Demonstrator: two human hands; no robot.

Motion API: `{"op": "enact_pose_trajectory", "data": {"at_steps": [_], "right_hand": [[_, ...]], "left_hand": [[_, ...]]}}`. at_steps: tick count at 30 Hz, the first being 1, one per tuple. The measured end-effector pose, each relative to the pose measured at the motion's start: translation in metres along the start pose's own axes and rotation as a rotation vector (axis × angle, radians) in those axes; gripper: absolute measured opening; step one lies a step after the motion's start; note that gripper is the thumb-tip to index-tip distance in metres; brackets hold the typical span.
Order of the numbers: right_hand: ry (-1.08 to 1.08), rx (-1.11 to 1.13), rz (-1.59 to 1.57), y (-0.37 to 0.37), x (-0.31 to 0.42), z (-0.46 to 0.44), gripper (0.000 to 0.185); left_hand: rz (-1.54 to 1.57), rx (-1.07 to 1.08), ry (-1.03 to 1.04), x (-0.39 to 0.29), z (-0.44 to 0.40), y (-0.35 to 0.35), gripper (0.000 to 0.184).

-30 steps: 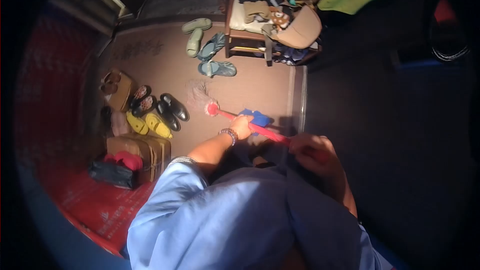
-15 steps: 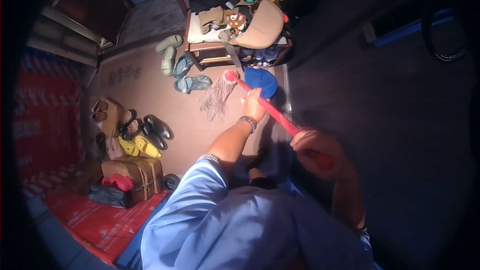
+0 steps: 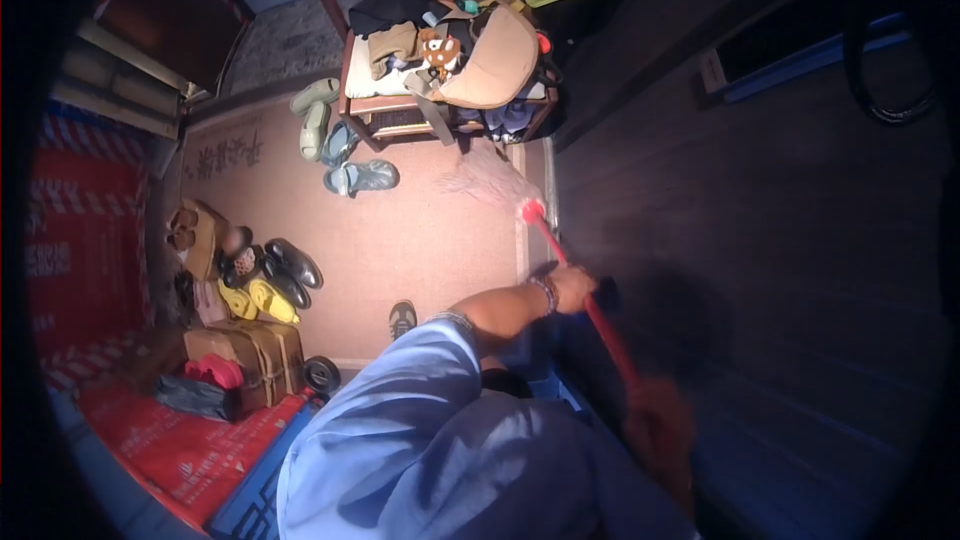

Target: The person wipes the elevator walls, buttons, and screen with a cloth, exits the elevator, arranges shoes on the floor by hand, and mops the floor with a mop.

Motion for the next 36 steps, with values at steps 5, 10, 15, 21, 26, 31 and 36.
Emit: {"op": "enact_pose_trajectory", "data": {"at_steps": [5,10,15,21,26,31,36], "right_hand": [[-0.096,-0.206,-0.035,-0.031,0.070,0.025,0.027],[-0.205,-0.340,-0.017,-0.073,0.128,0.049,0.035],[-0.320,-0.252,-0.047,-0.120,0.181,0.089,0.029],[-0.651,-0.379,-0.023,-0.128,0.240,0.104,0.037],[-0.615,-0.320,-0.031,-0.126,0.201,0.118,0.024],[-0.444,-0.377,-0.011,-0.064,0.104,0.041,0.014],[-0.195,0.004,0.018,-0.004,-0.008,0.001,0.020]], "left_hand": [[0.130,0.264,0.225,-0.074,0.036,0.003,0.031],[0.218,-0.020,0.295,-0.136,0.112,-0.048,0.031],[0.209,-0.103,0.388,-0.182,0.139,-0.105,0.027],[0.147,-0.249,0.468,-0.216,0.150,-0.147,0.026],[0.168,-0.385,0.395,-0.204,0.133,-0.143,0.026],[0.175,-0.493,0.252,-0.119,0.063,-0.065,0.028],[0.394,-0.272,0.020,-0.023,0.027,0.025,0.020]]}}
Point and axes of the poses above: each hand's wrist, its own z-axis away from the middle knuckle, its own y-axis out of the palm, x = y × z, the point moved 2 cm from there along -z, towards the middle knuckle, and after that the axes turned 12 degrees about x, right-handed, at the moved point
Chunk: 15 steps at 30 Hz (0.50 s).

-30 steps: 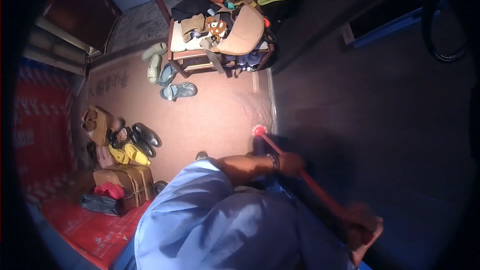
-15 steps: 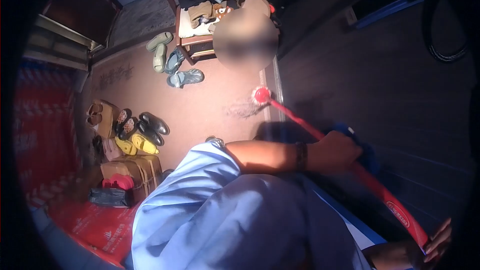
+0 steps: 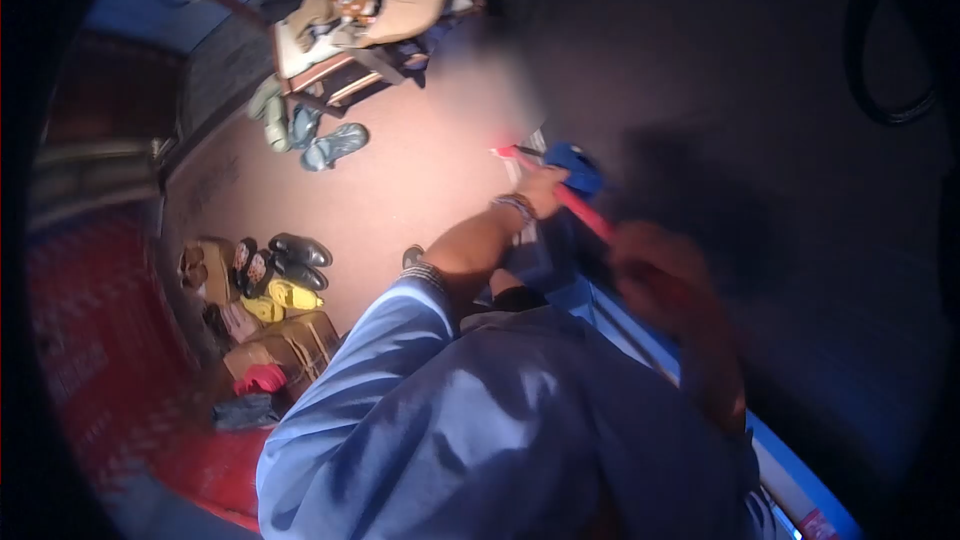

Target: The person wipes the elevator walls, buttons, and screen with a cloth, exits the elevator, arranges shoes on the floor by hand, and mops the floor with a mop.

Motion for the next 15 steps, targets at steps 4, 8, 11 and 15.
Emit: {"op": "enact_pose_trajectory", "data": {"at_steps": [4,8,11,15], "right_hand": [[0.002,-0.093,-0.251,-0.003,-0.046,0.012,0.014],[0.185,-0.293,-0.514,-0.015,-0.052,0.033,0.013],[0.143,-0.355,-0.481,-0.009,-0.054,0.046,0.014],[0.153,-0.422,-0.576,0.005,-0.049,0.050,0.014]], "left_hand": [[0.136,0.170,-0.101,0.055,-0.029,0.038,0.036],[0.065,0.185,-0.148,0.048,-0.056,0.045,0.043],[0.098,0.185,-0.047,0.059,-0.058,0.057,0.039],[0.154,0.167,-0.055,0.038,-0.046,0.049,0.023]]}}
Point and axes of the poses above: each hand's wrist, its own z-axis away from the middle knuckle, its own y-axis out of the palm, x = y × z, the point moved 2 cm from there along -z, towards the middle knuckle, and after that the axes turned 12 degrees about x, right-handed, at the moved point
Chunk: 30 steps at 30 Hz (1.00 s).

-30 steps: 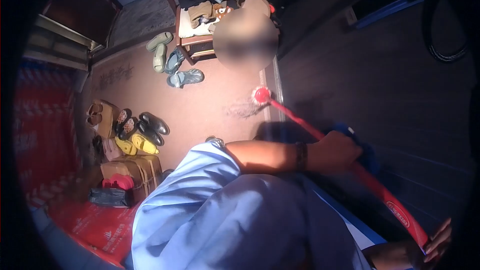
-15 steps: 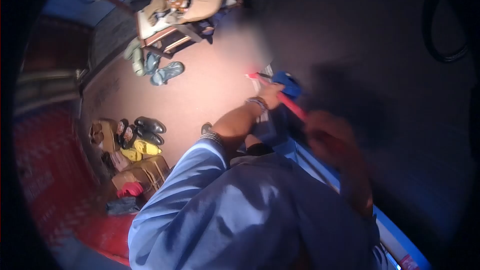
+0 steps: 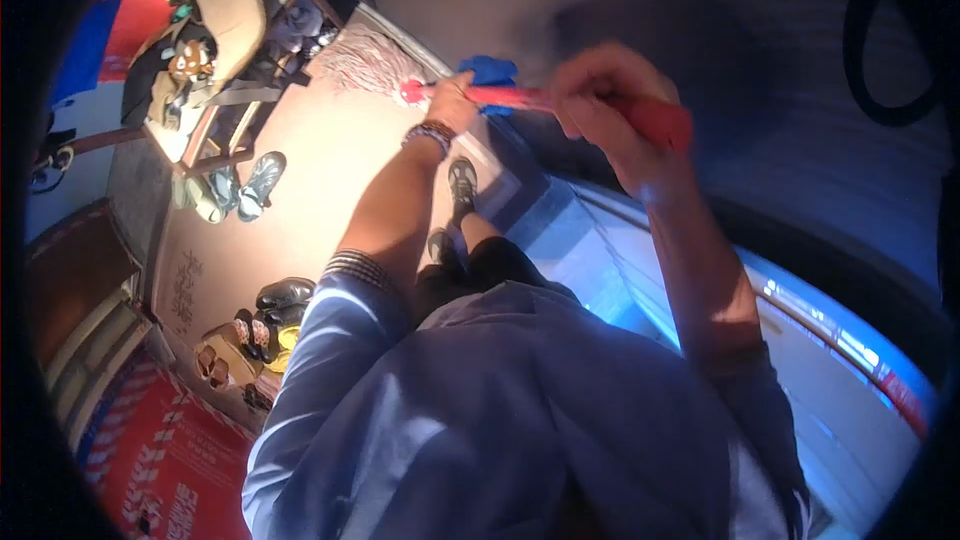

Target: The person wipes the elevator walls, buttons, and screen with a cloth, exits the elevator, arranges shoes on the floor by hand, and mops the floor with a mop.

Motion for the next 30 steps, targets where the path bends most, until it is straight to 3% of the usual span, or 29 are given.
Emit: {"op": "enact_pose_trajectory", "data": {"at_steps": [3,5,11,14,18,19,21,26,28,30], "right_hand": [[-0.053,0.017,0.088,0.016,0.001,-0.001,0.013],[-0.059,0.002,0.123,0.027,0.000,0.002,0.013],[0.030,0.056,0.193,0.058,0.002,0.018,0.011],[-0.040,0.035,0.179,0.074,-0.001,0.016,0.011],[-0.050,0.091,0.178,0.080,-0.006,0.019,0.011],[-0.050,0.104,0.166,0.084,-0.007,0.022,0.010],[-0.039,0.133,0.172,0.084,-0.011,0.024,0.009],[-0.231,0.246,0.287,0.071,-0.028,0.045,0.008],[-0.298,0.272,0.251,0.068,-0.038,0.070,0.008],[-0.341,0.278,0.181,0.068,-0.046,0.101,0.009]], "left_hand": [[0.226,0.029,-0.083,-0.051,0.033,-0.009,0.027],[0.099,0.019,-0.053,-0.017,0.030,-0.005,0.026],[0.081,-0.052,0.019,-0.031,0.061,-0.006,0.023],[0.026,-0.118,0.056,-0.031,0.072,-0.009,0.024],[0.113,-0.197,0.173,0.030,0.055,0.006,0.022],[0.022,-0.195,0.017,0.007,0.070,0.000,0.025],[0.068,-0.286,0.170,0.058,0.049,0.017,0.028],[0.051,-0.324,0.180,0.036,0.067,0.030,0.025],[0.212,-0.305,0.180,0.026,0.078,0.047,0.023],[0.054,-0.342,0.179,0.023,0.087,0.068,0.025]]}}
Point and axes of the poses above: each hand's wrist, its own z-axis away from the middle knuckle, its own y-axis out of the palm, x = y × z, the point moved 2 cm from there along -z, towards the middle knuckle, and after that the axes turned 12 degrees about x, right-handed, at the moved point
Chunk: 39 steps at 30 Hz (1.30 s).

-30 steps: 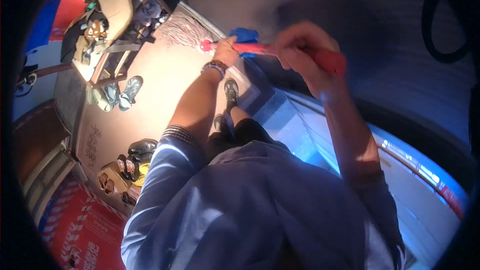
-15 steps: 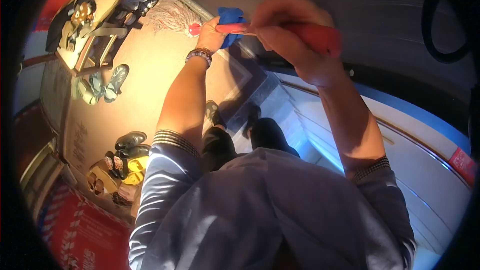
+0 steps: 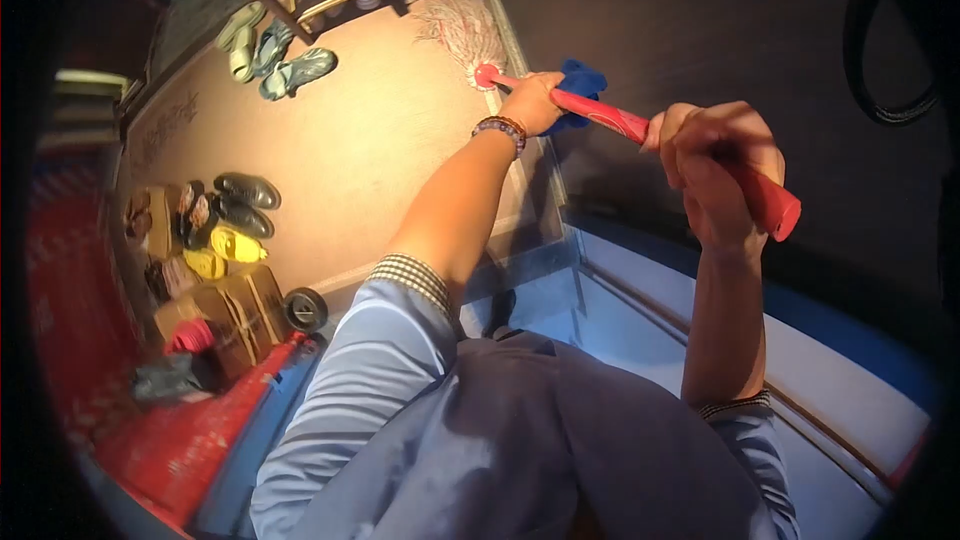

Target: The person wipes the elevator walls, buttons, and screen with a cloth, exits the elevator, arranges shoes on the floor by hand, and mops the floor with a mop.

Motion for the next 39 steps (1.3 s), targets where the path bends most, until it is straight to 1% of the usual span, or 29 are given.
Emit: {"op": "enact_pose_trajectory", "data": {"at_steps": [2,4,5,6,8,9,12,14,16,18,20,22,24,26,27,28,30,33,36,38,39], "right_hand": [[-0.083,0.013,0.039,0.005,-0.003,0.048,0.013],[-0.150,0.077,0.055,0.005,-0.004,0.107,0.016],[-0.142,0.112,0.067,0.007,-0.001,0.132,0.018],[-0.035,0.167,0.116,0.005,0.007,0.161,0.018],[-0.031,0.079,0.239,0.003,0.030,0.192,0.013],[-0.025,0.033,0.293,0.002,0.041,0.205,0.012],[0.086,-0.026,0.379,-0.020,0.077,0.273,0.014],[0.200,-0.080,0.556,-0.040,0.108,0.336,0.015],[0.164,-0.241,0.098,-0.041,0.145,0.354,0.013],[0.170,-0.132,-0.060,-0.057,0.186,0.365,0.016],[0.223,-0.207,-0.012,-0.060,0.220,0.371,0.024],[0.272,-0.173,-0.062,-0.070,0.247,0.373,0.025],[0.294,-0.144,-0.082,-0.081,0.274,0.368,0.024],[0.287,-0.115,-0.069,-0.093,0.303,0.355,0.024],[0.295,-0.102,-0.059,-0.109,0.321,0.355,0.023],[0.276,-0.073,-0.050,-0.112,0.336,0.348,0.023],[0.212,0.002,-0.033,-0.105,0.362,0.327,0.023],[0.078,0.158,-0.016,-0.074,0.390,0.286,0.028],[-0.041,0.473,0.008,-0.094,0.414,0.293,0.027],[-0.179,0.419,0.051,-0.080,0.406,0.287,0.029],[-0.248,0.388,0.071,-0.075,0.398,0.282,0.030]], "left_hand": [[-0.178,-0.034,0.016,0.004,0.019,0.028,0.026],[-0.365,-0.079,0.034,0.014,0.033,0.064,0.029],[-0.382,-0.038,-0.002,0.017,0.042,0.080,0.032],[-0.441,-0.032,-0.006,0.017,0.054,0.099,0.032],[-0.557,-0.034,-0.023,0.010,0.077,0.131,0.031],[-0.520,-0.002,-0.043,-0.006,0.086,0.145,0.031],[-0.609,0.097,-0.049,-0.029,0.111,0.207,0.032],[-0.606,0.218,-0.032,-0.042,0.130,0.246,0.032],[-0.480,0.347,0.005,-0.046,0.152,0.284,0.030],[-0.381,0.449,0.013,-0.033,0.176,0.330,0.029],[-0.270,0.544,0.103,-0.034,0.208,0.370,0.033],[-0.184,0.769,-0.002,-0.049,0.237,0.406,0.036],[-0.251,0.822,0.104,-0.086,0.258,0.425,0.038],[-0.171,0.753,0.355,-0.108,0.261,0.430,0.039],[-0.232,0.769,0.252,-0.137,0.254,0.416,0.035],[-0.194,0.741,0.194,-0.158,0.243,0.404,0.033],[-0.208,0.606,0.213,-0.185,0.225,0.378,0.031],[-0.268,0.452,0.355,-0.208,0.215,0.334,0.029],[-0.285,0.312,0.452,-0.222,0.197,0.271,0.027],[-0.489,0.241,0.382,-0.242,0.183,0.221,0.026],[-0.461,0.155,0.361,-0.241,0.173,0.201,0.027]]}}
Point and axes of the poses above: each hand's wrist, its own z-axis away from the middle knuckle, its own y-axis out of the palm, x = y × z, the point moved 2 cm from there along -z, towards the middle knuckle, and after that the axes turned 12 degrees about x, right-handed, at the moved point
